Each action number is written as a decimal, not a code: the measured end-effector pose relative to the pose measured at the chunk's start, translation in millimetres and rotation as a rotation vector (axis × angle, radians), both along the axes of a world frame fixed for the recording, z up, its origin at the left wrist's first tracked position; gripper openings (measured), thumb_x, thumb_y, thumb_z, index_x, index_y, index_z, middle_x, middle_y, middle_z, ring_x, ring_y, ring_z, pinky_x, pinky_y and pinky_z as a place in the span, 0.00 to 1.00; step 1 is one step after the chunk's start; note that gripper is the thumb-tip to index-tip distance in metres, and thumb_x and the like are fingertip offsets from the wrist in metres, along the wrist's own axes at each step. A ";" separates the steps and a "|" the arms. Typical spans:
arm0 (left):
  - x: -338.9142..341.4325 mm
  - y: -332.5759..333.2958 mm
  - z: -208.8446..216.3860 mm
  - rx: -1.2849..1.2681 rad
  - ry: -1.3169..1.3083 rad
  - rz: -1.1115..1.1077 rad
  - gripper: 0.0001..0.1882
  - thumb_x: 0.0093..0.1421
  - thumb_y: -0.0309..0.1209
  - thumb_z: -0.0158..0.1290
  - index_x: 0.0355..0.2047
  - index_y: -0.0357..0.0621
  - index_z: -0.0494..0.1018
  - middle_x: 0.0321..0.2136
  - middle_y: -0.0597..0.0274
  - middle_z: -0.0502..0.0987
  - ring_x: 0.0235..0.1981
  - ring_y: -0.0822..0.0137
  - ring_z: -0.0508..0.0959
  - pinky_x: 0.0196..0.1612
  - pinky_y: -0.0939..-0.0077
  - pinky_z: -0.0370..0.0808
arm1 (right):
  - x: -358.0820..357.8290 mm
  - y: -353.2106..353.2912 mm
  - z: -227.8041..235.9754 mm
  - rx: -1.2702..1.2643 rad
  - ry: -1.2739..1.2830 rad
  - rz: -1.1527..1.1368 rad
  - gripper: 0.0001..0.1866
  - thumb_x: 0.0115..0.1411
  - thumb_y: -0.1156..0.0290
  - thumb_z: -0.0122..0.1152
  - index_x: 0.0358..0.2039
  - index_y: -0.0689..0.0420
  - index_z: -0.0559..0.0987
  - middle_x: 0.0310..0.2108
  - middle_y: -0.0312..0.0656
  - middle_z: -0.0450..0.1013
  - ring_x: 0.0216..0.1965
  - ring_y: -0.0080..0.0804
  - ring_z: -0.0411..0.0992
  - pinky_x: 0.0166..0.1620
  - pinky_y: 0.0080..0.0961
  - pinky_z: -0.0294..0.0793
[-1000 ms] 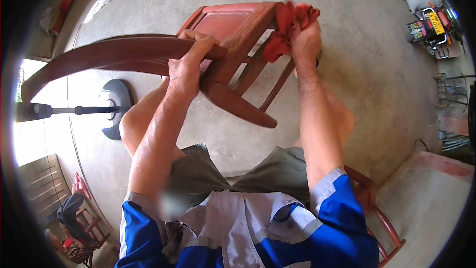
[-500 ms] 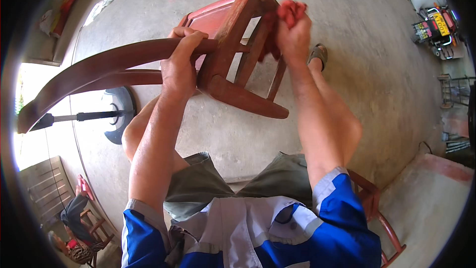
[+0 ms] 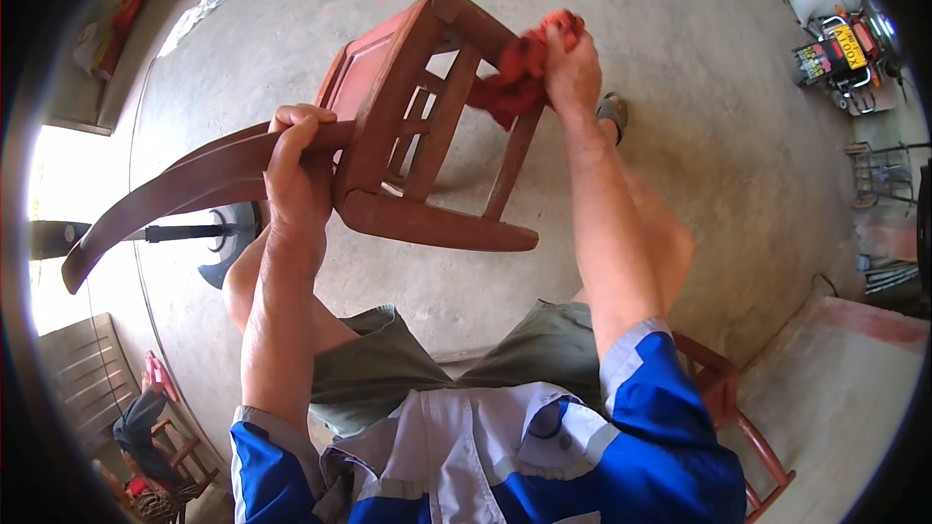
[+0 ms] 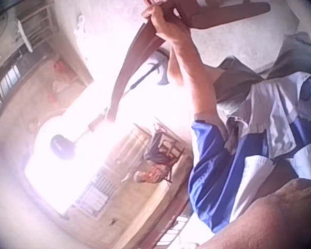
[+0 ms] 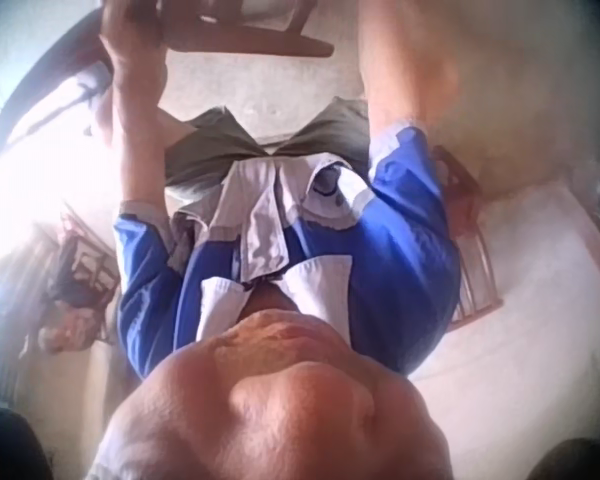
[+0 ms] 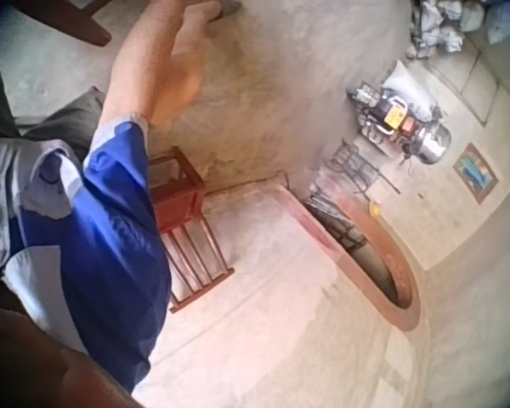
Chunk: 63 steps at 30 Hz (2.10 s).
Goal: Cleaning and wiping down wooden chairs with a cloth.
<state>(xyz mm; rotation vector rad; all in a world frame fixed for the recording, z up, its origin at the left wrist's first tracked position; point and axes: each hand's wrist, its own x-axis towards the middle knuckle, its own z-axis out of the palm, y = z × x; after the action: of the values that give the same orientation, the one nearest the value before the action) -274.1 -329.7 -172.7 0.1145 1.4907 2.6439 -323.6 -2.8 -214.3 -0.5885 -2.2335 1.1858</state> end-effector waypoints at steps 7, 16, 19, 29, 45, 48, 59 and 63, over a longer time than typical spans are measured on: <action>2.6 -4.0 -5.8 0.041 0.035 -0.041 0.06 0.68 0.31 0.46 0.38 0.46 0.71 0.39 0.59 0.77 0.44 0.60 0.76 0.53 0.62 0.72 | 27.8 66.9 -69.2 0.078 -0.177 -0.130 0.26 0.63 0.52 0.62 0.55 0.56 0.73 0.47 0.57 0.74 0.49 0.57 0.74 0.50 0.47 0.74; -8.5 1.1 -4.0 0.106 -0.032 0.090 0.03 0.66 0.29 0.50 0.37 0.44 0.71 0.36 0.58 0.77 0.40 0.63 0.77 0.51 0.64 0.74 | 52.1 -33.4 -37.1 0.428 0.430 0.050 0.18 0.59 0.67 0.65 0.48 0.60 0.78 0.43 0.54 0.71 0.48 0.53 0.70 0.51 0.44 0.72; -11.4 16.2 0.2 0.111 -0.047 0.149 0.04 0.63 0.26 0.53 0.37 0.42 0.70 0.33 0.57 0.77 0.36 0.64 0.79 0.48 0.67 0.76 | 73.6 -48.6 -29.5 0.467 0.308 0.320 0.14 0.59 0.69 0.65 0.44 0.59 0.80 0.42 0.51 0.71 0.43 0.51 0.72 0.47 0.42 0.74; -5.9 18.8 9.4 0.134 -0.094 0.145 0.05 0.62 0.27 0.55 0.36 0.41 0.70 0.32 0.54 0.80 0.38 0.62 0.80 0.48 0.68 0.75 | 154.2 -72.4 -19.7 0.310 -0.008 0.464 0.20 0.51 0.68 0.75 0.42 0.57 0.79 0.44 0.52 0.68 0.47 0.53 0.69 0.49 0.45 0.72; -1.8 32.9 -0.2 0.137 0.048 0.080 0.03 0.63 0.22 0.52 0.34 0.39 0.68 0.33 0.54 0.78 0.39 0.60 0.80 0.51 0.63 0.76 | 43.4 -25.7 -61.6 -0.345 0.018 -0.057 0.29 0.54 0.58 0.70 0.44 0.70 0.74 0.43 0.55 0.77 0.46 0.43 0.78 0.49 0.37 0.75; -8.2 38.2 0.7 0.129 -0.001 0.163 0.04 0.62 0.23 0.54 0.34 0.38 0.69 0.31 0.53 0.79 0.36 0.60 0.81 0.48 0.64 0.78 | 71.4 -23.2 -66.7 -0.515 -0.094 0.249 0.29 0.59 0.54 0.68 0.43 0.71 0.75 0.37 0.49 0.79 0.39 0.34 0.78 0.44 0.33 0.77; -9.3 35.4 15.9 -0.103 -0.128 0.201 0.10 0.59 0.32 0.57 0.30 0.36 0.74 0.31 0.51 0.81 0.33 0.61 0.82 0.47 0.67 0.76 | 163.6 -57.0 -39.6 0.171 -0.490 0.354 0.25 0.61 0.55 0.65 0.41 0.69 0.76 0.36 0.59 0.78 0.39 0.55 0.78 0.43 0.41 0.76; -6.3 29.1 14.9 -0.086 -0.096 0.176 0.10 0.60 0.32 0.56 0.32 0.36 0.74 0.32 0.51 0.81 0.35 0.60 0.82 0.48 0.67 0.76 | 178.3 -70.2 -9.2 0.072 -0.331 0.394 0.21 0.61 0.60 0.66 0.43 0.67 0.75 0.37 0.60 0.77 0.39 0.59 0.77 0.43 0.44 0.76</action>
<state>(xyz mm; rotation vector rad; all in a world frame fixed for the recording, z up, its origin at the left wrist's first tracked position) -280.5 -300.6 -157.9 -0.1560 1.6495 2.6681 -145.3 -73.0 -223.4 -0.3415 -2.7557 1.2581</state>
